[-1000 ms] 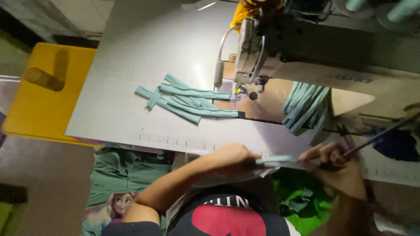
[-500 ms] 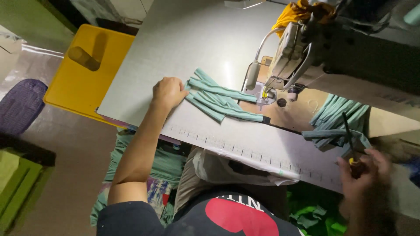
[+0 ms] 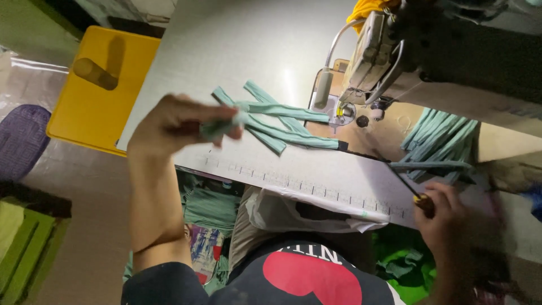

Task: Using a screwdriver to turn small fabric strips inside out or position them on a sewing machine table.

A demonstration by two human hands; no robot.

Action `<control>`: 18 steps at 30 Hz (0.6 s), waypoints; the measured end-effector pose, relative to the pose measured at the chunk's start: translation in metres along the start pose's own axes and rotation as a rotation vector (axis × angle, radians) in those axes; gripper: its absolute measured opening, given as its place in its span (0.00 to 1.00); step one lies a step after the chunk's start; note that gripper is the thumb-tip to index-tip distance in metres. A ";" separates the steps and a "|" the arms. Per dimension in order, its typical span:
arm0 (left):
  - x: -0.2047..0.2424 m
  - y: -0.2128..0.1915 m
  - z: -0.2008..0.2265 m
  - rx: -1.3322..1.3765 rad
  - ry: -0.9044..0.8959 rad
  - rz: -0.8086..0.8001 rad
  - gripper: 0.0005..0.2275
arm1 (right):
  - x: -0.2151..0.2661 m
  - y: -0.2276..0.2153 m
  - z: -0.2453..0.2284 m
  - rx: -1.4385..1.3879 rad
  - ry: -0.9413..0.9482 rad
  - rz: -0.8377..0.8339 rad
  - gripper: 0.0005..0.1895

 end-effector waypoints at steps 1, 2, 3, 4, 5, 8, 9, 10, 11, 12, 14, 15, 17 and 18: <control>-0.004 0.013 0.011 -0.038 0.040 -0.020 0.20 | -0.005 0.002 -0.009 -0.018 -0.066 -0.043 0.13; -0.008 0.026 0.022 -0.076 0.080 -0.041 0.22 | -0.010 0.004 -0.017 -0.036 -0.131 -0.085 0.14; -0.018 0.042 0.037 -0.067 0.083 -0.050 0.22 | -0.019 0.005 -0.016 -0.036 -0.119 -0.088 0.14; -0.027 0.058 0.049 -0.112 0.035 -0.066 0.12 | -0.031 0.013 -0.017 0.000 -0.121 -0.158 0.18; -0.036 0.073 0.062 -0.158 -0.012 -0.082 0.09 | -0.042 0.021 -0.017 0.036 -0.123 -0.227 0.23; -0.035 0.098 0.033 -0.076 0.043 -0.007 0.06 | -0.054 -0.014 -0.032 -0.006 -0.218 -0.041 0.12; -0.040 0.102 0.013 -0.075 0.047 -0.005 0.06 | -0.050 -0.020 -0.034 -0.001 -0.218 -0.040 0.12; -0.041 0.095 -0.021 0.113 -0.043 0.130 0.05 | -0.045 -0.022 -0.038 0.024 -0.239 -0.062 0.16; -0.038 0.092 -0.056 0.301 -0.135 0.264 0.06 | -0.040 -0.024 -0.043 0.049 -0.259 -0.084 0.20; -0.040 0.097 -0.074 0.305 -0.136 0.266 0.06 | -0.037 -0.030 -0.047 0.050 -0.260 -0.089 0.20; -0.031 0.101 -0.129 0.818 -0.135 0.518 0.07 | -0.032 -0.032 -0.048 0.139 -0.178 -0.222 0.22; -0.033 0.103 -0.134 0.821 -0.136 0.520 0.07 | -0.033 -0.041 -0.049 0.140 -0.178 -0.225 0.22; -0.019 0.106 -0.160 0.998 -0.267 0.761 0.15 | -0.030 -0.052 -0.065 0.125 -0.352 -0.290 0.29; -0.018 0.108 -0.164 0.999 -0.270 0.758 0.15 | -0.027 -0.058 -0.063 0.123 -0.348 -0.291 0.29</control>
Point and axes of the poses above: each hand's wrist, its own x-axis away from the middle knuckle, its own y-axis out of the palm, z = x × y, the point moved 9 cm from there along -x, towards the middle knuckle, and after that the axes turned 15 degrees about -z, right-handed, at the moved point
